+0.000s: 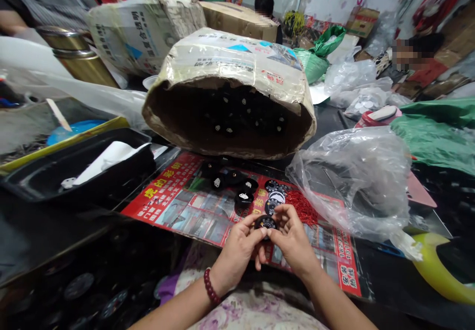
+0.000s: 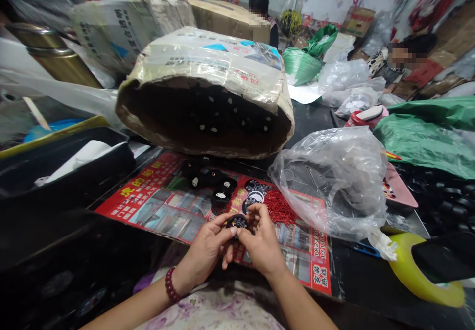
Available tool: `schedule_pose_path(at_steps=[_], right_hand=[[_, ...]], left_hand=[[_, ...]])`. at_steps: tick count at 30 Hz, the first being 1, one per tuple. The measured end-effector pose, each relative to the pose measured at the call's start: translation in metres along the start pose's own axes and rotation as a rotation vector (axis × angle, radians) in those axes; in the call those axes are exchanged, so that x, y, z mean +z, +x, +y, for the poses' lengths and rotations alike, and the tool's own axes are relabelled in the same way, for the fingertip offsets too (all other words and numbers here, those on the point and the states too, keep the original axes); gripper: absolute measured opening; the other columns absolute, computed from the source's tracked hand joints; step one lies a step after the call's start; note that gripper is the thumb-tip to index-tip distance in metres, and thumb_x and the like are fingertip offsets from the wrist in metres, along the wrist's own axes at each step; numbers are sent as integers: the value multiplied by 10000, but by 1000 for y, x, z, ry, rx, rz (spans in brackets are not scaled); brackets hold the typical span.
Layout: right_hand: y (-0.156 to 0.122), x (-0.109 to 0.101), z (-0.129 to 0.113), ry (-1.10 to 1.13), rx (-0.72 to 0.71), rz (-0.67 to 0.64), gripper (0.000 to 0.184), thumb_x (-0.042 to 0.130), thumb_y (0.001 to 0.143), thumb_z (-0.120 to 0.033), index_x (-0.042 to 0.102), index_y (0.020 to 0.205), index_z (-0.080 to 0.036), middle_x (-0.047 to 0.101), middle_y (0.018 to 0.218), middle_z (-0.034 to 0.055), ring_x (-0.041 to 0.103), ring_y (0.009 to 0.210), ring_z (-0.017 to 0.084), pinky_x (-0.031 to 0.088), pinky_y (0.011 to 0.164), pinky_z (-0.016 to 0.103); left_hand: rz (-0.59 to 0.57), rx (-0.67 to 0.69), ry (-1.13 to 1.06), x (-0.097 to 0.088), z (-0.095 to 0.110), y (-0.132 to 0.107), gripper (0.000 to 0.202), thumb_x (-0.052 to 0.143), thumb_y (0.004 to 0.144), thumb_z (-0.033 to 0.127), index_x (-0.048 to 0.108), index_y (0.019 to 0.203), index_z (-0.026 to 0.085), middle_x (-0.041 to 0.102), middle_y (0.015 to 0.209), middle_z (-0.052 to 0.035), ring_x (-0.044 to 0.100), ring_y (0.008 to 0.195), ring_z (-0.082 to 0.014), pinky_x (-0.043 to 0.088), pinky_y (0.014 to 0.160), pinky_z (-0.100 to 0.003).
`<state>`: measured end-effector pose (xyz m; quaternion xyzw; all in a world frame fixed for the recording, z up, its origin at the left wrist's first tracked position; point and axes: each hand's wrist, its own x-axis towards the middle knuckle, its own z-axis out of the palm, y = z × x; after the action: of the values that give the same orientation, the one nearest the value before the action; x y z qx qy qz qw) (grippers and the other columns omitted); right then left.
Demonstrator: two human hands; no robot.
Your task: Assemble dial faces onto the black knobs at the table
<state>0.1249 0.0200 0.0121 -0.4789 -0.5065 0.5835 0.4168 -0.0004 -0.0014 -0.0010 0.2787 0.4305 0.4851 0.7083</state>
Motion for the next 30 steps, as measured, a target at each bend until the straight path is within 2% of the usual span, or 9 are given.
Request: schedule_pose_path(at_steps=[7,9,12,14,17,21,23,27,30], right_hand=[[-2,11,5,77,6,101,265,609,669,-184,421,851,-225,492,782,-37,493,729,131,412,658,240],[0,8,7,55,18,72,243,621,679,-198,425,822,-217,488,749,-43,484,697,125,404,638,238],[2,-3,6,-27,10,-21,221,649,705,-234,471,831,-202,522,753,-31,506,706,134,417,652,252],[1,-11,3,-131,-69,-24,178,629,756,-257,516,879,-196,559,804,-3,529,749,152,433,684,273],[-3,-17,-1,-380,-300,13,70,557,839,-245,571,891,-200,577,903,39,538,839,178,436,755,308],[-12,-11,-5,-715,-480,-72,131,454,887,-165,577,863,-203,563,942,67,521,883,195,434,785,329],[-16,-4,-5,-818,-538,-41,180,390,907,-147,559,872,-199,568,913,75,515,867,201,437,769,333],[-12,1,-3,-891,-654,35,198,362,910,-146,524,806,-193,576,830,73,516,791,197,431,703,310],[7,-21,-17,-830,-651,19,169,409,911,-203,536,799,-196,578,774,42,521,716,171,412,641,269]], left_hand=[[48,-20,-6,0,-1,-1,272,577,765,269,572,1005,142,518,390,76,422,246,-77,349,238,-143],[56,-43,-28,1,2,1,265,589,758,253,570,998,140,523,412,77,425,249,-70,356,239,-139],[-19,-84,-75,-1,7,2,314,650,743,274,567,1013,139,591,545,45,494,298,-66,382,259,-133],[-73,-105,-116,-4,10,1,360,667,746,344,561,1029,148,627,659,9,561,359,-79,398,273,-132],[-68,-102,-140,-6,12,-3,440,588,788,483,536,1087,164,639,708,-20,624,433,-123,415,282,-150],[-79,-60,8,-2,6,-8,539,605,787,461,477,1211,154,617,533,7,607,408,-141,418,295,-154],[-51,-67,40,1,0,-9,563,630,776,441,468,1228,148,573,430,33,551,341,-126,385,280,-144],[-8,-141,-73,0,-10,-4,512,622,755,519,520,1116,171,492,338,62,432,256,-85,281,245,-115],[33,-203,-140,-5,-8,2,548,688,654,574,533,1015,193,485,341,64,431,260,-86,263,242,-115]])
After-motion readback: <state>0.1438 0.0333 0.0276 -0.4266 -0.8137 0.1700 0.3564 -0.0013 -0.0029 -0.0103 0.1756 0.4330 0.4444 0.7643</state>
